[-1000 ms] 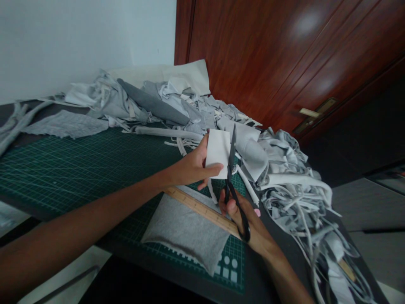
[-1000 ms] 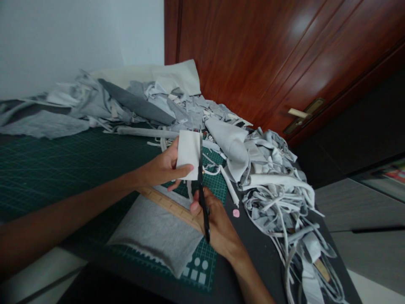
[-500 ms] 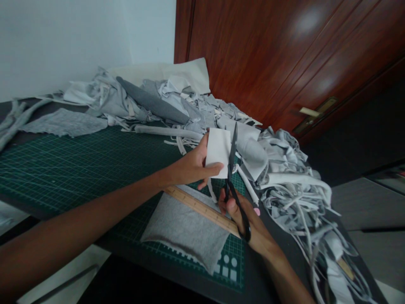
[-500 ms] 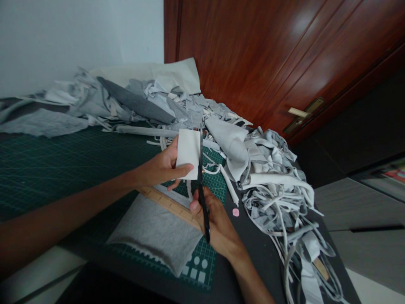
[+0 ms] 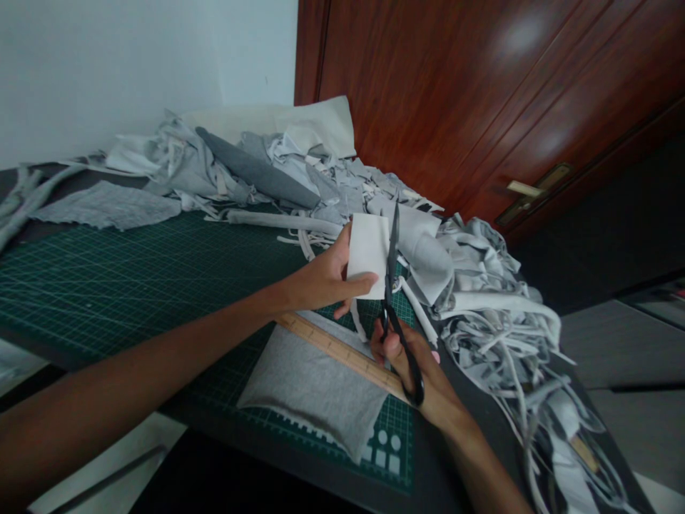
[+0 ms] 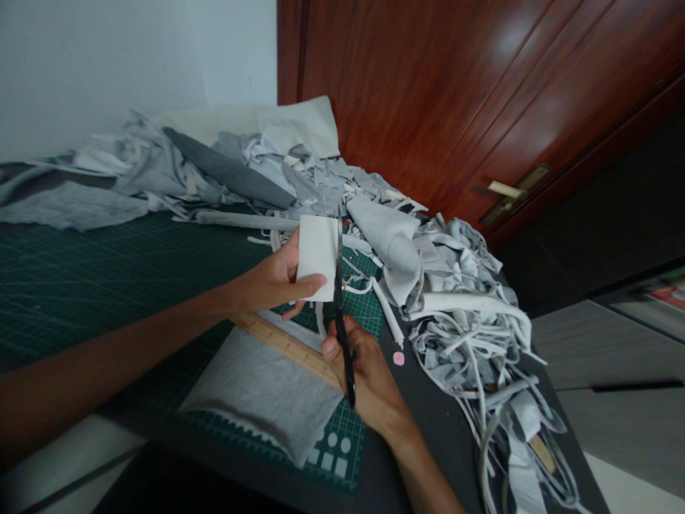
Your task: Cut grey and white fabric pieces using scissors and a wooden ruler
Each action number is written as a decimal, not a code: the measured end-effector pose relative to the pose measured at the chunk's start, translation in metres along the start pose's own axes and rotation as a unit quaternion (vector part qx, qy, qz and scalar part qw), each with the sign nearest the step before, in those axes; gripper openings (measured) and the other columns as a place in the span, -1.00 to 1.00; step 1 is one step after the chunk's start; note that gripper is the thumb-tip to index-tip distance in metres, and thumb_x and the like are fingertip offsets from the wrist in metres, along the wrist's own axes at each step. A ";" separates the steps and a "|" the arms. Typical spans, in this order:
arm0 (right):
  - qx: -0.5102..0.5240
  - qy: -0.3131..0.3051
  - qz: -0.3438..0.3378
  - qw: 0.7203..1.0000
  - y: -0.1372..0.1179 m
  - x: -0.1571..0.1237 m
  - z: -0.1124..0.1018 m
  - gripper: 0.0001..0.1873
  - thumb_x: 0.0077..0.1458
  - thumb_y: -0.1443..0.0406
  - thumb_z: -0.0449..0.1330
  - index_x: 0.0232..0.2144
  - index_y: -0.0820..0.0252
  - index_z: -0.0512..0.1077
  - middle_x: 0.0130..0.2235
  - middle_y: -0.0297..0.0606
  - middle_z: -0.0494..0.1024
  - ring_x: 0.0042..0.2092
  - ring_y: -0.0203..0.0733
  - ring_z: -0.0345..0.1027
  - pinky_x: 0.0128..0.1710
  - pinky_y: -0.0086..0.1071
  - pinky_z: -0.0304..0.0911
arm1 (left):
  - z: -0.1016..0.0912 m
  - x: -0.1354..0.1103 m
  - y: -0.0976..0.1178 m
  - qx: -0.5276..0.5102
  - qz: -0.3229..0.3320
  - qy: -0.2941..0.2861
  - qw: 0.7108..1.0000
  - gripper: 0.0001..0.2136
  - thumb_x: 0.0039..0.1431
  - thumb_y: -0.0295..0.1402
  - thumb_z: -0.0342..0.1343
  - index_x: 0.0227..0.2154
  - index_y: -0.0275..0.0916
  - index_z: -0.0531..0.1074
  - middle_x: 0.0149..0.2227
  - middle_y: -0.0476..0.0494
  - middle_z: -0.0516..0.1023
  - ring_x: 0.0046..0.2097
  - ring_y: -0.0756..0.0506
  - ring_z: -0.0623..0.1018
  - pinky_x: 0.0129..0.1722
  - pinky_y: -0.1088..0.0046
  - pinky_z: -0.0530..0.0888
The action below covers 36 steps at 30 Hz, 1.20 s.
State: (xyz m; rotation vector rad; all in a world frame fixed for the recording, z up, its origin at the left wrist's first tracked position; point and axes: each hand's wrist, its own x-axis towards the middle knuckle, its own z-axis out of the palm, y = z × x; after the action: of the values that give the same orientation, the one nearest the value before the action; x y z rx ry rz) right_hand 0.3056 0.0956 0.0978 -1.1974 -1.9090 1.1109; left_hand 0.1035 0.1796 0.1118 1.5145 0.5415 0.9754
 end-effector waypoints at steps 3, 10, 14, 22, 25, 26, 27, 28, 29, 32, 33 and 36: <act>0.021 0.000 0.012 1.000 0.002 0.000 0.000 -0.30 0.22 -0.38 -0.04 -0.36 0.12 0.29 -0.40 -0.36 0.28 -0.35 -0.22 0.16 -0.36 -0.33 0.13 | 0.000 0.000 0.000 0.004 0.000 0.004 1.000 -0.22 0.22 -0.39 0.26 0.34 -0.14 -0.13 -0.38 0.16 0.38 -0.67 0.16 0.34 -0.74 0.69 0.30; 0.056 0.013 0.021 0.998 0.004 -0.001 0.003 -0.34 0.23 -0.33 0.03 -0.37 0.13 0.29 -0.45 -0.40 0.26 -0.40 -0.26 0.14 -0.41 -0.37 0.08 | 0.000 0.000 -0.001 0.007 0.009 0.009 1.000 -0.28 0.23 -0.34 0.26 0.29 -0.12 -0.06 -0.37 0.16 0.37 -0.67 0.16 0.34 -0.74 0.66 0.34; 0.100 0.016 0.031 0.994 0.007 -0.001 0.004 -0.38 0.22 -0.29 0.12 -0.42 0.11 0.26 -0.50 -0.43 0.24 -0.45 -0.29 0.11 -0.48 -0.40 0.03 | 0.000 0.001 -0.001 0.008 0.010 0.008 1.000 -0.28 0.23 -0.34 0.27 0.28 -0.11 -0.08 -0.38 0.16 0.38 -0.68 0.16 0.35 -0.73 0.66 0.33; 0.115 0.052 0.024 0.992 0.008 0.001 0.003 -0.40 0.17 -0.24 0.23 -0.49 0.12 0.33 -0.67 -0.48 0.25 -0.62 -0.36 0.01 -0.58 -0.41 -0.05 | 0.000 0.000 0.000 0.001 0.016 0.013 1.000 -0.35 0.22 -0.34 0.27 0.21 -0.14 -0.02 -0.37 0.16 0.40 -0.67 0.16 0.35 -0.72 0.66 0.35; 0.126 0.066 0.029 0.989 0.007 0.001 0.003 -0.42 0.17 -0.19 0.27 -0.53 0.12 0.32 -0.70 -0.49 0.26 -0.65 -0.38 -0.01 -0.60 -0.43 -0.07 | 0.001 0.000 0.000 -0.007 0.030 0.014 0.999 -0.34 0.21 -0.34 0.28 0.22 -0.12 -0.01 -0.37 0.15 0.42 -0.67 0.15 0.37 -0.74 0.66 0.35; 0.129 0.069 0.030 0.989 0.006 0.002 0.003 -0.42 0.16 -0.18 0.29 -0.55 0.12 0.31 -0.71 -0.48 0.26 -0.66 -0.39 0.00 -0.60 -0.43 -0.08 | 0.000 0.000 0.000 -0.008 0.033 0.017 0.999 -0.36 0.22 -0.34 0.28 0.22 -0.13 0.01 -0.38 0.16 0.42 -0.67 0.14 0.37 -0.75 0.65 0.34; 0.133 0.072 0.030 0.988 0.006 0.002 0.003 -0.42 0.15 -0.18 0.30 -0.56 0.12 0.30 -0.71 -0.48 0.26 -0.66 -0.39 0.00 -0.60 -0.43 -0.08 | 0.000 0.001 0.001 -0.008 0.034 0.021 0.999 -0.38 0.22 -0.33 0.28 0.20 -0.13 0.03 -0.39 0.16 0.42 -0.67 0.14 0.37 -0.76 0.65 0.34; 0.136 0.073 0.030 0.987 0.005 0.002 0.004 -0.41 0.14 -0.18 0.31 -0.57 0.12 0.29 -0.72 -0.49 0.26 -0.66 -0.39 0.01 -0.61 -0.44 -0.08 | 0.000 0.001 0.001 -0.008 0.034 0.026 0.999 -0.41 0.23 -0.33 0.27 0.18 -0.14 0.06 -0.39 0.16 0.41 -0.68 0.13 0.37 -0.76 0.64 0.34; 0.140 0.076 0.031 0.987 0.005 0.002 0.005 -0.41 0.13 -0.19 0.32 -0.57 0.11 0.28 -0.72 -0.49 0.25 -0.67 -0.39 0.01 -0.61 -0.44 -0.08 | 0.000 0.001 0.001 -0.007 0.036 0.032 0.999 -0.45 0.23 -0.33 0.27 0.16 -0.14 0.09 -0.40 0.16 0.41 -0.68 0.13 0.37 -0.76 0.64 0.34; 0.140 0.086 0.029 0.986 0.007 0.002 0.005 -0.39 0.12 -0.22 0.29 -0.55 0.10 0.27 -0.72 -0.50 0.22 -0.67 -0.39 0.00 -0.62 -0.43 -0.11 | 0.000 0.004 0.001 -0.002 0.043 0.062 0.997 -0.55 0.26 -0.31 0.23 0.10 -0.18 0.17 -0.42 0.14 0.41 -0.68 0.12 0.37 -0.78 0.63 0.34; 0.132 0.086 0.024 0.987 0.008 0.002 0.004 -0.39 0.14 -0.24 0.26 -0.54 0.10 0.27 -0.70 -0.50 0.22 -0.66 -0.38 0.00 -0.62 -0.42 -0.10 | 0.000 0.004 0.000 0.002 0.043 0.077 0.996 -0.61 0.27 -0.30 0.22 0.06 -0.20 0.20 -0.43 0.14 0.41 -0.68 0.11 0.37 -0.79 0.63 0.34; 0.079 0.082 -0.004 0.994 0.011 0.002 0.001 -0.33 0.21 -0.34 0.05 -0.47 0.11 0.30 -0.58 -0.40 0.30 -0.53 -0.29 0.17 -0.52 -0.38 0.10 | -0.001 0.006 -0.001 0.019 0.049 0.122 0.991 -0.72 0.31 -0.23 0.20 -0.08 -0.23 0.27 -0.47 0.13 0.40 -0.69 0.11 0.36 -0.80 0.62 0.32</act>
State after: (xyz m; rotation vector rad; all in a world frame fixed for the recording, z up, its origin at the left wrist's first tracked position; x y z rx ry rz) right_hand 0.3086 0.0998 0.0882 -1.1551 -1.6694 1.1013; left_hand 0.1061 0.1855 0.1125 1.4760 0.6668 1.2418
